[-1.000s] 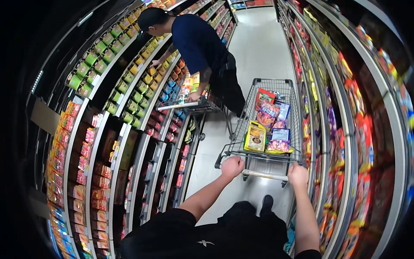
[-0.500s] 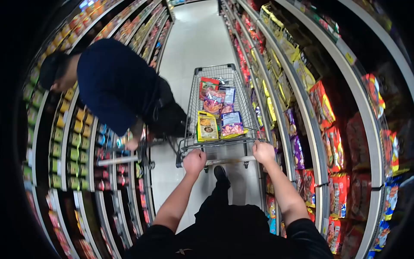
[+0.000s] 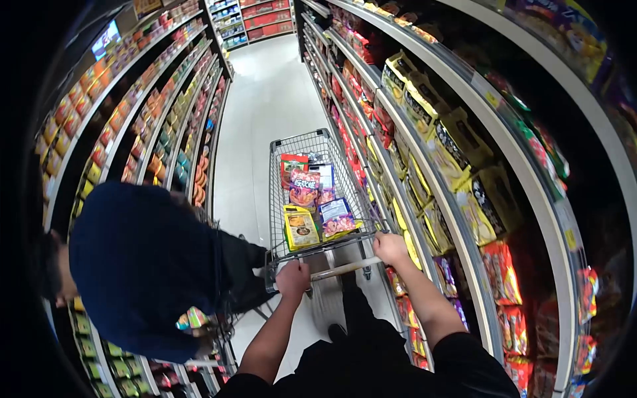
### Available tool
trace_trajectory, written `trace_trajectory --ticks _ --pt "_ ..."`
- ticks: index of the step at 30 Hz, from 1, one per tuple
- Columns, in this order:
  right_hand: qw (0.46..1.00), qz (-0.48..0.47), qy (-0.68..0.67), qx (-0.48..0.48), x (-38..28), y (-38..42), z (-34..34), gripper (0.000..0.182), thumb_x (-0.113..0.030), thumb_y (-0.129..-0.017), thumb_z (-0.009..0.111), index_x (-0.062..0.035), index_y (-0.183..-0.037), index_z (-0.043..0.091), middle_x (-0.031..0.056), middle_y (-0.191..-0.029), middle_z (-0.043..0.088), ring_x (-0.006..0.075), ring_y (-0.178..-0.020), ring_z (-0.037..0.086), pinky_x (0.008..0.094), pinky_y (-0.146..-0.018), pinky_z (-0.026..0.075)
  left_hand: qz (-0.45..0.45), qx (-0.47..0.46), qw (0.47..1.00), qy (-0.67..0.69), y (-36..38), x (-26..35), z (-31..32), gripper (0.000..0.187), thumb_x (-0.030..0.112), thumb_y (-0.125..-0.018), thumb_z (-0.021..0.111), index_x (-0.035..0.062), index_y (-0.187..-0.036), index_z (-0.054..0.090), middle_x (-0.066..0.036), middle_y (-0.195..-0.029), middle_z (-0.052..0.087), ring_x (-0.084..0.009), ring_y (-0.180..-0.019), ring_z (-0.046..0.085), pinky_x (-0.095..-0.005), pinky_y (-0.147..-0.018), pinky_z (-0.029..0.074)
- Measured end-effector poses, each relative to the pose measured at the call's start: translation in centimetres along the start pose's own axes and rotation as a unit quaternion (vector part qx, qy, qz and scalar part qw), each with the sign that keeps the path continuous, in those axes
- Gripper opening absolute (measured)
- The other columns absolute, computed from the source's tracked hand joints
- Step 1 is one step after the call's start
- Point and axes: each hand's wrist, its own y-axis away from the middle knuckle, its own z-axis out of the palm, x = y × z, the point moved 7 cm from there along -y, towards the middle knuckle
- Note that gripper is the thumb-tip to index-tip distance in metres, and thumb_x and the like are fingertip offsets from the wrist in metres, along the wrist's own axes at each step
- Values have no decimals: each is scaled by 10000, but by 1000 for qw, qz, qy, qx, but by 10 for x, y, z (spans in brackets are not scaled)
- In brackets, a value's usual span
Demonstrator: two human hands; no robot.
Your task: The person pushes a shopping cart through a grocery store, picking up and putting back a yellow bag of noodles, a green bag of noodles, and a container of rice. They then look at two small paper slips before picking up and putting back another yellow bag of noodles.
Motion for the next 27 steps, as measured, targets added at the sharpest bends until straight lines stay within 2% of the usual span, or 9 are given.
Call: trace_trajectory --ticks 4,5,6,7,10,18,23,27 --pt "1000 7 -10 20 8 -89 -5 275 -327 -973 554 -107 -970 718 230 -872 744 442 -820 728 578 -762 573 -2 -11 1000 -19 -90 10 3 338 345 -949 585 83 -789 729 -187 -772 726 -417 -740 721 -542 -691 578" --pt "1000 25 -13 1 9 -112 -8 283 -329 -976 547 -106 -977 720 230 -880 747 443 -826 730 580 -766 574 -5 0 1000 8 -115 -1 18 361 368 -950 574 85 -810 748 -193 -799 735 -423 -762 721 -548 -706 574" --pt "999 31 -22 -24 -6 -136 -4 291 -331 -980 540 -104 -984 722 230 -887 749 444 -831 732 582 -770 575 -22 -6 999 -26 -136 -6 19 400 399 -945 558 74 -820 756 -199 -811 734 -424 -783 721 -555 -719 566" --pt "999 20 -28 -29 -20 -163 -9 301 -333 -981 535 -100 -992 726 230 -891 752 443 -838 736 584 -778 577 -4 -30 999 -19 -162 3 15 433 418 -944 536 68 -807 752 -203 -825 731 -423 -801 722 -557 -728 559" --pt "999 2 10 -45 -24 -228 -20 321 -334 -978 536 -85 -1011 737 231 -901 761 437 -852 744 583 -797 580 -37 -61 997 -16 -230 7 15 404 412 -909 549 87 -818 771 -189 -833 738 -419 -781 721 -551 -707 557" --pt "1000 -19 -13 -21 -41 -393 -19 302 -314 -961 548 -88 -974 747 219 -867 759 429 -829 745 572 -795 584 -77 -39 996 -37 -385 16 13 394 410 -902 575 85 -793 771 -183 -818 744 -412 -775 728 -536 -707 575" --pt "999 -39 -16 16 -62 -499 -18 297 -321 -961 554 -92 -939 741 210 -830 755 426 -805 744 574 -779 586 -28 8 999 -28 -492 10 17 366 364 -897 590 67 -754 749 -194 -794 732 -418 -728 714 -541 -683 565" --pt "1000 -25 -16 11 -82 -584 -22 305 -329 -965 547 -92 -935 736 214 -809 748 420 -790 742 575 -764 587 -27 7 999 -33 -584 -1 27 359 356 -900 592 63 -758 743 -195 -784 724 -420 -713 708 -545 -677 561"
